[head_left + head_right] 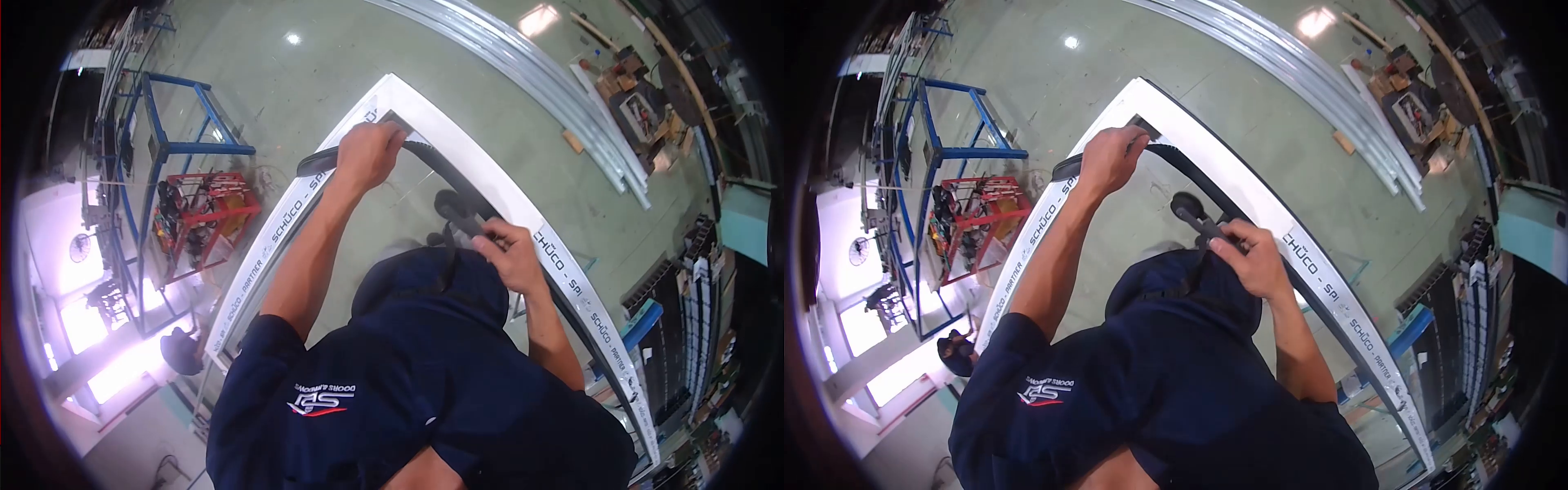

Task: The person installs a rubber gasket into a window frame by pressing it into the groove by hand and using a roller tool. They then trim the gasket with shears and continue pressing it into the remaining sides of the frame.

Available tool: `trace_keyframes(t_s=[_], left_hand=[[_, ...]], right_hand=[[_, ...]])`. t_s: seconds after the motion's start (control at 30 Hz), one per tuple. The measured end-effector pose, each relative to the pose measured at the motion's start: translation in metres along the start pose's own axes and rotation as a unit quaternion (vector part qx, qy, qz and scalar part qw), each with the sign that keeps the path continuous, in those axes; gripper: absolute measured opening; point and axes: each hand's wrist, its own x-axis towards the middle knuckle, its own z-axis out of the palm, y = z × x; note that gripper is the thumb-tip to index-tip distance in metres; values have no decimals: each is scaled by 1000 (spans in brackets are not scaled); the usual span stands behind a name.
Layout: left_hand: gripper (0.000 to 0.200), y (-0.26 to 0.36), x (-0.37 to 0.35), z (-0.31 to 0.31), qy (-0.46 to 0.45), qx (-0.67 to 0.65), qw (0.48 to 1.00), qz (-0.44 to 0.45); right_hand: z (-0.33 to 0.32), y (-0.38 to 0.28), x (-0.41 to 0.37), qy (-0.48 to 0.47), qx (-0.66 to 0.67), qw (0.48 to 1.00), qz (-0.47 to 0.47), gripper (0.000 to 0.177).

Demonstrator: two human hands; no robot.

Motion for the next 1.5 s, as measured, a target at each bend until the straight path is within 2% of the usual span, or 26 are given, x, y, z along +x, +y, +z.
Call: trace_keyframes(t_s=[0.07,0.13,0.23,0.33,0.43,0.47,0.53,0.57,0.63,0.67,0.73,0.8,0.87,0.93,0.97,1.1,1.13,1.17,1.27,1.3,1.33,1.43,1.5], left_hand=[[28,2,7,4,-27,63,998,-12],[28,2,14,10,-54,88,994,22],[29,6,21,19,-114,150,981,39],[29,5,29,24,-162,214,963,40],[30,1,26,19,-173,192,964,56],[30,-7,23,21,-161,180,968,74],[29,-13,22,19,-153,146,973,96],[29,-11,21,14,-159,126,974,100],[28,-10,16,5,-166,77,976,120],[26,-11,14,1,-165,50,976,136],[24,-18,8,0,-160,-2,972,170],[21,-31,2,1,-156,-47,965,204],[24,-45,-1,2,-176,-92,963,184],[27,-51,6,-1,-198,-93,960,178],[29,-51,7,-6,-215,-72,958,177],[41,-38,17,-32,-288,51,943,158],[42,-34,22,-36,-307,82,936,154],[46,-28,31,-42,-370,133,910,130],[43,-39,40,-42,-341,136,904,220],[43,-32,43,-45,-307,143,917,212],[36,-32,49,-41,-242,168,921,255],[29,-16,67,-43,-188,111,947,236],[29,-15,71,-37,-164,139,947,240]], right_hand=[[-13,2,2,11,113,992,-57,22],[-31,7,0,23,124,988,-93,19],[-51,5,-22,67,152,985,-54,14],[-53,0,-51,114,182,976,-17,18],[-43,10,-88,188,121,975,-11,26],[-34,15,-100,232,74,969,-34,24],[-23,37,-128,289,-49,956,-12,21],[-14,55,-142,325,-3,945,26,21],[16,106,-166,396,88,909,101,22],[35,136,-175,422,97,894,114,29],[91,182,-194,471,176,851,152,25],[157,209,-206,481,251,801,253,24],[223,218,-226,509,253,773,280,23],[279,216,-243,580,245,724,281,25],[296,198,-246,576,273,711,298,23],[350,196,-246,633,384,633,226,25],[364,210,-243,643,369,634,218,26],[380,232,-235,654,355,635,210,27],[406,269,-216,660,320,642,225,29],[413,276,-210,657,310,645,235,30],[419,284,-206,653,298,651,246,31],[427,299,-194,632,251,677,282,33],[430,307,-189,614,216,696,302,35]])
